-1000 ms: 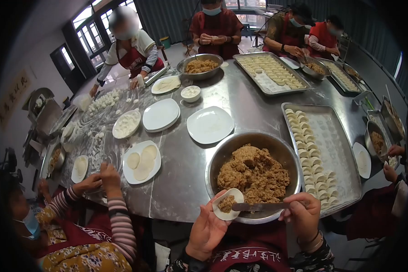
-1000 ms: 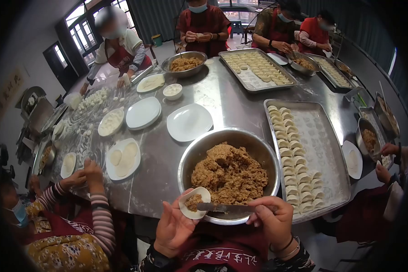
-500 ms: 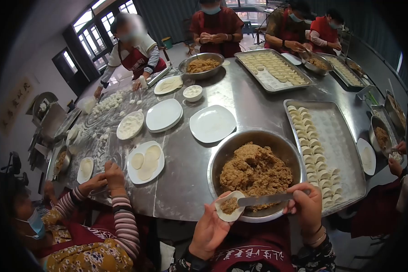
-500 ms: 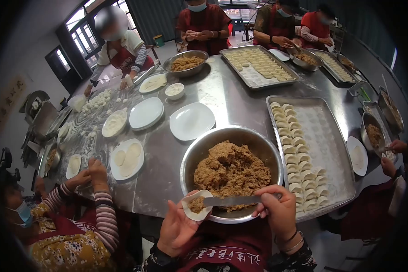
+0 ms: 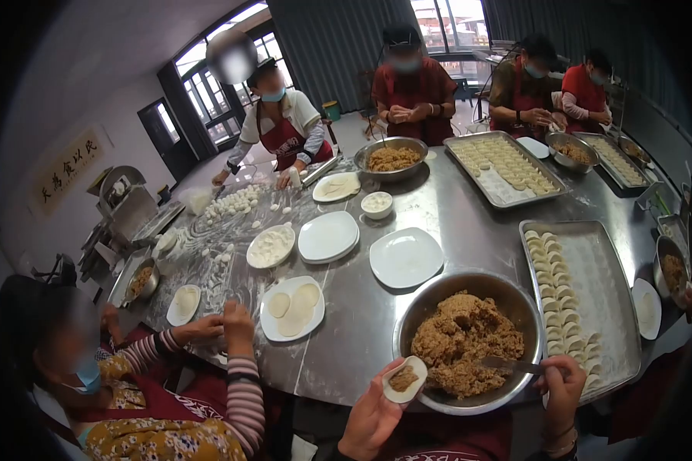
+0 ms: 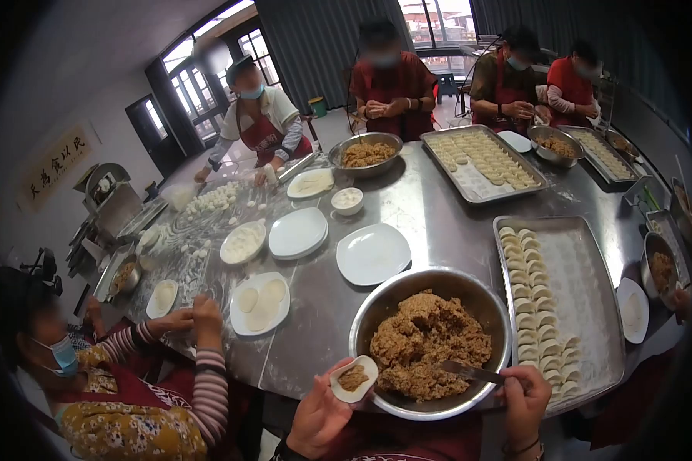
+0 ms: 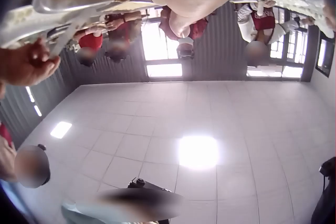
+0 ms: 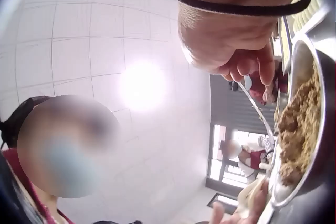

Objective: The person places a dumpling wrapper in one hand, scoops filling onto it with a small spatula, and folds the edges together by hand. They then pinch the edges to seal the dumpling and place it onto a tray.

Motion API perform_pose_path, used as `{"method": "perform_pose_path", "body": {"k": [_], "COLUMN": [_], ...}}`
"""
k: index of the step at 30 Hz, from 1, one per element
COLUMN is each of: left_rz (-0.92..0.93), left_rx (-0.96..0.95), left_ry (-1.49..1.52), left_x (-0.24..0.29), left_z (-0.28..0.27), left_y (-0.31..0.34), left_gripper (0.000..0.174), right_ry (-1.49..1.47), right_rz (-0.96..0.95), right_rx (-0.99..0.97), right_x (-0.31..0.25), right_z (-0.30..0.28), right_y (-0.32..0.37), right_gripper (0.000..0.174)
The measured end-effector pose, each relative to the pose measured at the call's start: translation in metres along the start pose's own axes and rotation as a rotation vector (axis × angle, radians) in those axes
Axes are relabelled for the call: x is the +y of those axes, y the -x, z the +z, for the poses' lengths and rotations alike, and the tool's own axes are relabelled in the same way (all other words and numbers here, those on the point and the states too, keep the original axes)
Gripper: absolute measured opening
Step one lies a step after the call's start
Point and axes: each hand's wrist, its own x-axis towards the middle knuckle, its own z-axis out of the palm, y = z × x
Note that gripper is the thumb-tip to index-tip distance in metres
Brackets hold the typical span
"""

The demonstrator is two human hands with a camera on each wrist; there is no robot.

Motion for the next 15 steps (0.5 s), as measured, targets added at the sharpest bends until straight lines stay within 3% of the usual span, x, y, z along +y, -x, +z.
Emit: {"method": "perform_pose_path", "body": {"k": [2, 3, 5, 9, 11, 13, 15], "left_rz": [0.059, 0.063, 0.020, -0.041, 0.002, -0.044, -0.097], "left_rx": [0.047, 0.043, 0.080, -0.038, -0.055, -0.108, -0.164], "left_ry": [-0.024, -0.026, -0.038, -0.004, 0.126, 0.201, 0.275], "left_x": [0.003, 0.004, 0.005, -0.002, -0.003, -0.002, 0.000], "left_z": [-0.003, -0.004, -0.008, -0.012, 0.003, 0.003, 0.003], "left_y": [0.002, 0.001, 0.002, 0.000, 0.004, 0.006, 0.003], "left_gripper": [0.065, 0.065, 0.066, 0.069, 0.038, 0.039, 0.043], "right_ry": [0.275, 0.272, 0.554, 0.643, 0.609, 0.572, 0.588], "right_rz": [-0.089, -0.094, -0.493, -0.434, -0.407, -0.366, -0.249], "right_rx": [-0.038, -0.036, -0.160, -0.286, -0.259, -0.235, -0.229], "right_x": [0.008, 0.006, -0.005, 0.002, 0.010, 0.018, 0.025], "right_z": [-0.010, -0.011, -0.003, 0.003, -0.003, -0.014, -0.024], "right_y": [0.003, 0.003, 0.006, 0.003, -0.003, -0.004, -0.003], "right_gripper": [0.008, 0.008, 0.007, 0.013, 0.013, 0.013, 0.027]}}
